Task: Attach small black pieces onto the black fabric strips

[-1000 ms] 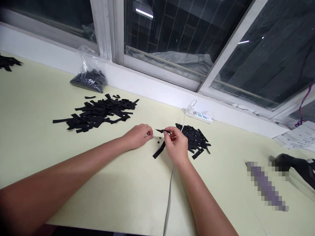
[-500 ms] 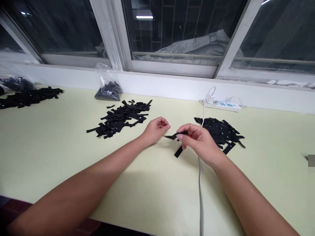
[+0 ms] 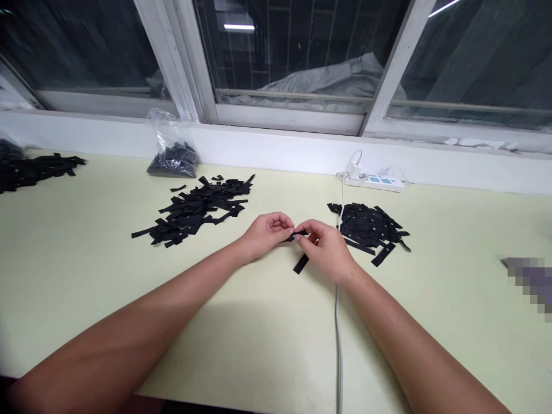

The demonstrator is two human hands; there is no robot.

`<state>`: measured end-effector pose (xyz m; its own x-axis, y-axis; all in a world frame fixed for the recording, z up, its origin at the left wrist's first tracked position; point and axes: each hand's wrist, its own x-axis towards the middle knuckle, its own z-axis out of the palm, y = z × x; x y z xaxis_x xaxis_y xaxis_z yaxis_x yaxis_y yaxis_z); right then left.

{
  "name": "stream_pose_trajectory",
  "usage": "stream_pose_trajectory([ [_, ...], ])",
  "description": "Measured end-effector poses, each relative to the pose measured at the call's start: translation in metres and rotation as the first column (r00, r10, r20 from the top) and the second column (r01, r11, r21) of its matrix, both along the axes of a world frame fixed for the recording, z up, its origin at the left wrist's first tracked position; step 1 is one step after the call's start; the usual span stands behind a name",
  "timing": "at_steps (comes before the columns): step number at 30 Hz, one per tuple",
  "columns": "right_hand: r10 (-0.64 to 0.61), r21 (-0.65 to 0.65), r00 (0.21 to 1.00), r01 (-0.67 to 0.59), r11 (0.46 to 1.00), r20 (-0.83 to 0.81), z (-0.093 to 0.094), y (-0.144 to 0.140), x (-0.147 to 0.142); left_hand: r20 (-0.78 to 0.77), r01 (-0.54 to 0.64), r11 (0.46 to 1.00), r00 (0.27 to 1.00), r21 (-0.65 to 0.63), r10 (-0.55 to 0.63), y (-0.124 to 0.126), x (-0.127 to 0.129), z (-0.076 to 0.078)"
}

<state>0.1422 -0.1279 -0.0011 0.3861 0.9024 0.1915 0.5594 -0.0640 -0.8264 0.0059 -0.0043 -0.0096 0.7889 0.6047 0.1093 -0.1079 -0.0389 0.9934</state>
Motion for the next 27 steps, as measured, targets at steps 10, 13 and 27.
stream_pose_trajectory([
  [10, -0.073, 0.004, 0.997, 0.073, 0.997, 0.031, 0.0050, 0.0011, -0.0018, -0.012, 0.019, 0.985, 1.000, -0.170, -0.022, -0.0001, 0.0008, 0.0018],
  [13, -0.073, -0.005, 0.997, 0.073, 0.997, 0.026, 0.0061, 0.0016, -0.0025, -0.031, 0.021, 0.983, 0.999, -0.185, -0.027, 0.0002, 0.0001, 0.0030],
  [27, -0.053, -0.034, 0.997, 0.052, 0.998, -0.047, 0.0084, 0.0043, -0.0026, -0.049, 0.025, 0.978, 0.998, -0.209, -0.036, 0.0007, -0.0030, 0.0073],
])
